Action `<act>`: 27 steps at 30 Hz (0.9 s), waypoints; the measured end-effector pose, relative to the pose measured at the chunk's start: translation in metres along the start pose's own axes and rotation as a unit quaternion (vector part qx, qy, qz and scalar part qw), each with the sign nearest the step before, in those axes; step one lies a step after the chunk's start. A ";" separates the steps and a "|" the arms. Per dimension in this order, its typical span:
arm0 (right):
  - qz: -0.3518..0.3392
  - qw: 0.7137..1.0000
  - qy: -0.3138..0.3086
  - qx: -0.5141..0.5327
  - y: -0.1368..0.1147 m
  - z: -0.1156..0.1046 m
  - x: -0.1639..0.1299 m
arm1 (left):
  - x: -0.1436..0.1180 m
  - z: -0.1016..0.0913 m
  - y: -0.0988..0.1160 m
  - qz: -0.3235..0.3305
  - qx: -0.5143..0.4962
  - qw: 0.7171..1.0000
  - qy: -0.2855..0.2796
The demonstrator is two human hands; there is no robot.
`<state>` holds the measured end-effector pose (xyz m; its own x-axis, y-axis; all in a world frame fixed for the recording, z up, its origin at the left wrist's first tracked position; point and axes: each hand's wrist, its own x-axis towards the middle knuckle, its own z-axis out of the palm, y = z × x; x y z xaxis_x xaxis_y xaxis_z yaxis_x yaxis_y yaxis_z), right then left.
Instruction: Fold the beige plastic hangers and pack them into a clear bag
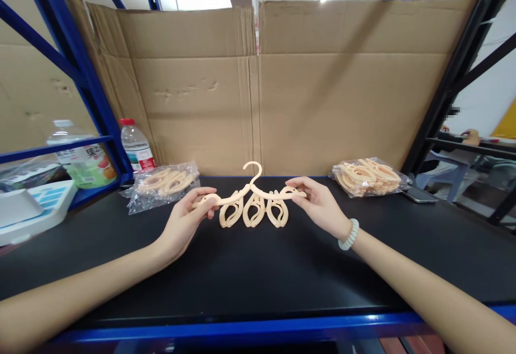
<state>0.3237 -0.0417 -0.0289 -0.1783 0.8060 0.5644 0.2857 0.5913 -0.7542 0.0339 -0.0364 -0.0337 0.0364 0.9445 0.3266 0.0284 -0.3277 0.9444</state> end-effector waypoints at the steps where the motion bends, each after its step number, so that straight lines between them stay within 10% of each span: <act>1: 0.009 1.000 0.001 0.012 -0.001 0.000 0.000 | 0.000 0.000 -0.001 0.002 -0.007 1.000 0.004; 18: 0.089 0.974 0.033 0.205 -0.005 0.010 -0.002 | -0.008 0.007 0.007 -0.018 -0.060 0.997 -0.049; 27: 0.090 0.966 -0.148 0.192 -0.008 0.022 -0.010 | -0.014 0.014 0.009 -0.005 -0.034 0.995 -0.099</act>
<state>0.3024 -0.0543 -0.0355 -0.4360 0.8358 0.3337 -0.0220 0.3608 -0.9324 0.0478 -0.0532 -0.0304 0.2320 0.9220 0.3101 -0.0375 -0.3101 0.9500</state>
